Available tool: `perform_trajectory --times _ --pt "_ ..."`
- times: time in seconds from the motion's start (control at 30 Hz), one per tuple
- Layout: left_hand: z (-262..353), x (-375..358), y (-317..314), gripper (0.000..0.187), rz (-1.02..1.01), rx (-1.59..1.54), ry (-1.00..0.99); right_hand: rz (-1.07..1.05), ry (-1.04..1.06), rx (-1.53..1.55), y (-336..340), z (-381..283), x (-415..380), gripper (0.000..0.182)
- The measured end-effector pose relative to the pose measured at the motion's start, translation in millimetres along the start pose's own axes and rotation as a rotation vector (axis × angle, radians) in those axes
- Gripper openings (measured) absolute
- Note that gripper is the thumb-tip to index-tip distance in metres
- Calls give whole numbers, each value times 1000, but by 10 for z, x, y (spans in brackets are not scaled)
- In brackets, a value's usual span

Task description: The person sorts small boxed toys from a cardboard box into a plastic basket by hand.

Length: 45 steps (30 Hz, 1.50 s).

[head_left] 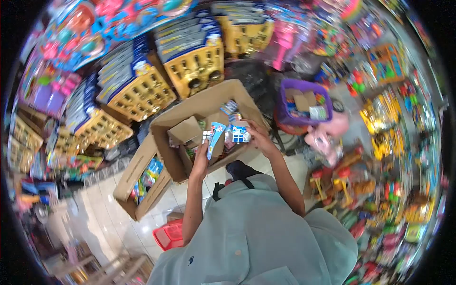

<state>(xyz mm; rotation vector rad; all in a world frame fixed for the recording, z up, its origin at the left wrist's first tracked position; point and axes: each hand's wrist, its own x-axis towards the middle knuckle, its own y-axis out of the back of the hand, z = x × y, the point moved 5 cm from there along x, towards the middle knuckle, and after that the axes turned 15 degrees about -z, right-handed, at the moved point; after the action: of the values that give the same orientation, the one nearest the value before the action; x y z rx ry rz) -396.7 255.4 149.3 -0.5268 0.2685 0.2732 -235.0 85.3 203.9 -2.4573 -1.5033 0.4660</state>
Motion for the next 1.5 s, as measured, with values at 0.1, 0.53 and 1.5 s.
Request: perform_trajectory --times 0.1,0.53,1.5 --pt "-207 -23 -316 59 -130 -97 -44 55 17 117 -56 3 -528 47" --pt "-817 -347 -1116 61 -350 -82 201 292 68 242 228 370 -1522 42" --pt "-1285 3032 -2783 52 -100 6 213 609 -199 91 4722 -231 -1471 42"
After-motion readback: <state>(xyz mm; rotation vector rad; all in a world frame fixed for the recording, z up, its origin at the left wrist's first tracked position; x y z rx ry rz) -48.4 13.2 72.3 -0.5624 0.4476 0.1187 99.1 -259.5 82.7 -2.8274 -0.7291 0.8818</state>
